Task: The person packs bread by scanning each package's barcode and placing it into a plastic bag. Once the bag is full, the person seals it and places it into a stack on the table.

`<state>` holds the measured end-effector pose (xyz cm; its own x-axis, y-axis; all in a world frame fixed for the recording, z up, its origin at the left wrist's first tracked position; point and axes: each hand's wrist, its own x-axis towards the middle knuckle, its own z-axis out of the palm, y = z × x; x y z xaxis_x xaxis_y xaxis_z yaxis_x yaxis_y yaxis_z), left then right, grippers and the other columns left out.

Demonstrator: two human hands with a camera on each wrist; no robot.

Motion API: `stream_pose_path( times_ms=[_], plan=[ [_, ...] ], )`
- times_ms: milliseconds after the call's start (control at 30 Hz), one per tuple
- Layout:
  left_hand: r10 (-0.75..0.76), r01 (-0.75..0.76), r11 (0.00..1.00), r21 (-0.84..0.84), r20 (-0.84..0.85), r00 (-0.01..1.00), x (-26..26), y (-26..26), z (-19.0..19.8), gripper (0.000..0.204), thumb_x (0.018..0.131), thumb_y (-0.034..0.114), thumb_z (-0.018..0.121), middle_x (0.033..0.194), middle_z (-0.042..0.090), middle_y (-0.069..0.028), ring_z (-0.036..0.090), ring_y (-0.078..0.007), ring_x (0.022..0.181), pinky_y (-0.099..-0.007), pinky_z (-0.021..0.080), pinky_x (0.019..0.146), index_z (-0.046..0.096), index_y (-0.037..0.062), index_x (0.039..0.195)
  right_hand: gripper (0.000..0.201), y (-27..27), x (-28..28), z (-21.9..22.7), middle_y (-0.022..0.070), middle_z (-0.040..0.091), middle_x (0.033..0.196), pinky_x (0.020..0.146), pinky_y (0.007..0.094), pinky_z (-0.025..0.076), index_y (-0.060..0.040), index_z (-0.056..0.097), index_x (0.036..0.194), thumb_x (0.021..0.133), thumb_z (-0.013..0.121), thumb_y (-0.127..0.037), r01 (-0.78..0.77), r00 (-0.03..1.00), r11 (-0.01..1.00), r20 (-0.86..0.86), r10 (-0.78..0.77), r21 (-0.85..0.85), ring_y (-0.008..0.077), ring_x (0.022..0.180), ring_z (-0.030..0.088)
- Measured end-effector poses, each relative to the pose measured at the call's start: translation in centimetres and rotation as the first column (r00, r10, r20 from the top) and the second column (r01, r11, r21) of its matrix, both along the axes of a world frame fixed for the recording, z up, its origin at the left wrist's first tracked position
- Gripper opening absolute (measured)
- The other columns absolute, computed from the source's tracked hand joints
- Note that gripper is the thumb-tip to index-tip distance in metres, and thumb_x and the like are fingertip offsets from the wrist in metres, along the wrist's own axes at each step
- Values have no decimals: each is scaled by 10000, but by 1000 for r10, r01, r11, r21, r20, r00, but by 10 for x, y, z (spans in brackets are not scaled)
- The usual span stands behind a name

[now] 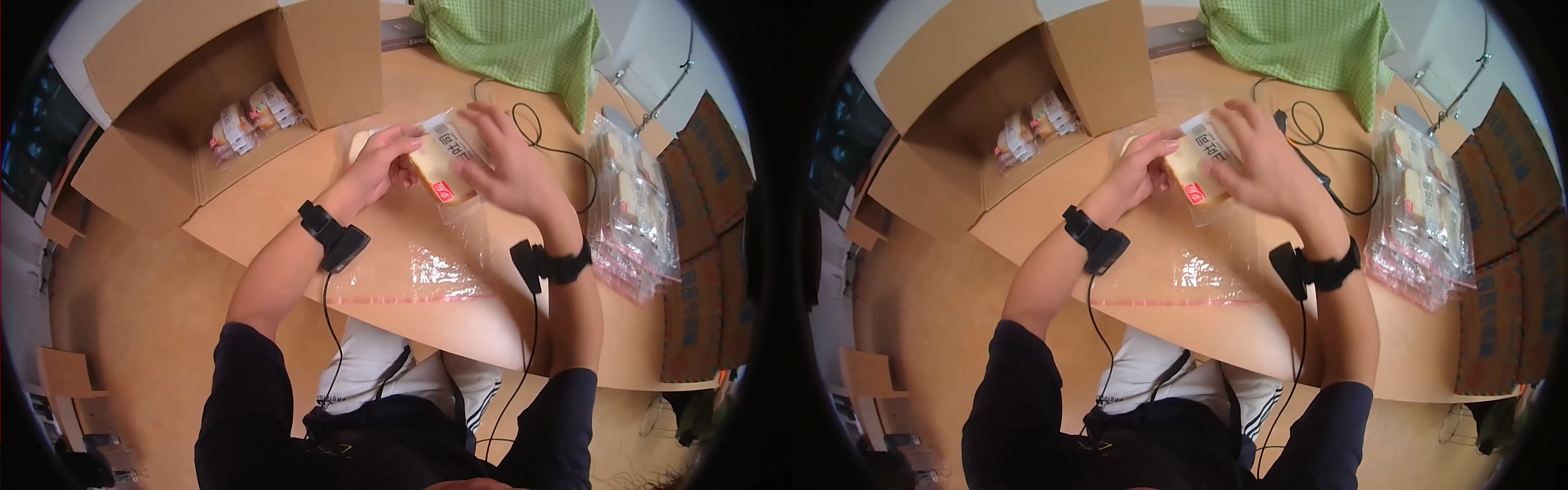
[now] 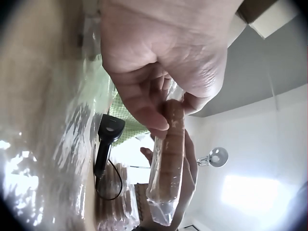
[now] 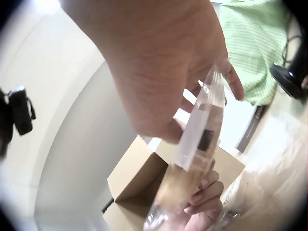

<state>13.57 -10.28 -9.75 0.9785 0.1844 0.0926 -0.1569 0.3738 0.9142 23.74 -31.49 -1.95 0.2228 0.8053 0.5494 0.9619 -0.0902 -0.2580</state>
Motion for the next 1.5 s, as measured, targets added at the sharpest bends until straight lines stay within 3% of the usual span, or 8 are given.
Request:
stream_pose_path(
  times_ms=[200,400,600,767,800,867,967,1500],
  plan=[
    [-63,60,987,-146,-15,998,-2,4,2,320,949,278,563,882,668,-43,629,-127,683,-267,518,599,595,32,1150,366,-8,-46,18,91,601,1197,1054,487,381,-12,598,1152,791,634,-64,57,880,987,475,23,-154,282,1200,529],
    [-155,168,980,-109,123,980,2,11,-6,493,999,387,350,971,676,-116,647,-180,807,-312,530,802,587,-6,1180,353,-30,-71,28,125,665,1050,740,371,554,-7,612,1044,691,610,14,-159,942,987,300,151,2,284,986,652],
    [-433,450,873,186,-130,892,-14,15,16,205,923,206,617,809,656,-61,601,-81,682,-208,450,534,626,28,1025,428,-76,-121,32,153,657,1044,659,304,583,29,591,1092,693,635,-118,-349,898,873,146,416,-340,251,965,670],
    [-491,564,160,810,-430,757,-26,-31,54,285,856,303,695,752,653,-55,602,-161,654,-341,471,570,659,29,929,438,-86,-133,33,163,651,991,599,300,564,54,581,1078,694,646,-145,-446,848,813,115,518,-375,258,957,655],
    [-500,570,155,807,-434,750,-30,-47,59,285,856,303,695,752,653,-55,602,-161,654,-341,471,570,659,29,929,438,-89,-133,33,163,651,991,599,300,564,54,581,1078,694,646,-145,-439,854,817,110,509,-373,258,957,655],
    [-264,493,-398,774,-611,746,-35,-78,61,337,735,365,732,779,704,-103,667,-245,707,-378,513,606,732,41,827,393,-93,-132,33,143,632,878,540,303,529,64,585,1028,702,647,-149,-415,857,779,87,509,-469,242,884,641],
    [-202,407,-573,711,-604,771,-43,-109,63,324,648,364,732,740,708,-99,683,-280,694,-412,519,580,749,62,763,424,-101,-136,36,112,611,898,561,317,538,38,598,1031,682,693,-184,-363,889,713,6,458,-600,238,822,633],
    [-274,586,-447,676,-727,629,-16,-106,69,271,746,238,632,818,689,-204,674,-386,780,-454,541,675,676,8,883,384,-114,-135,40,105,575,870,521,311,511,81,619,984,681,666,-151,-237,942,706,21,336,-667,212,757,608]
  ],
)
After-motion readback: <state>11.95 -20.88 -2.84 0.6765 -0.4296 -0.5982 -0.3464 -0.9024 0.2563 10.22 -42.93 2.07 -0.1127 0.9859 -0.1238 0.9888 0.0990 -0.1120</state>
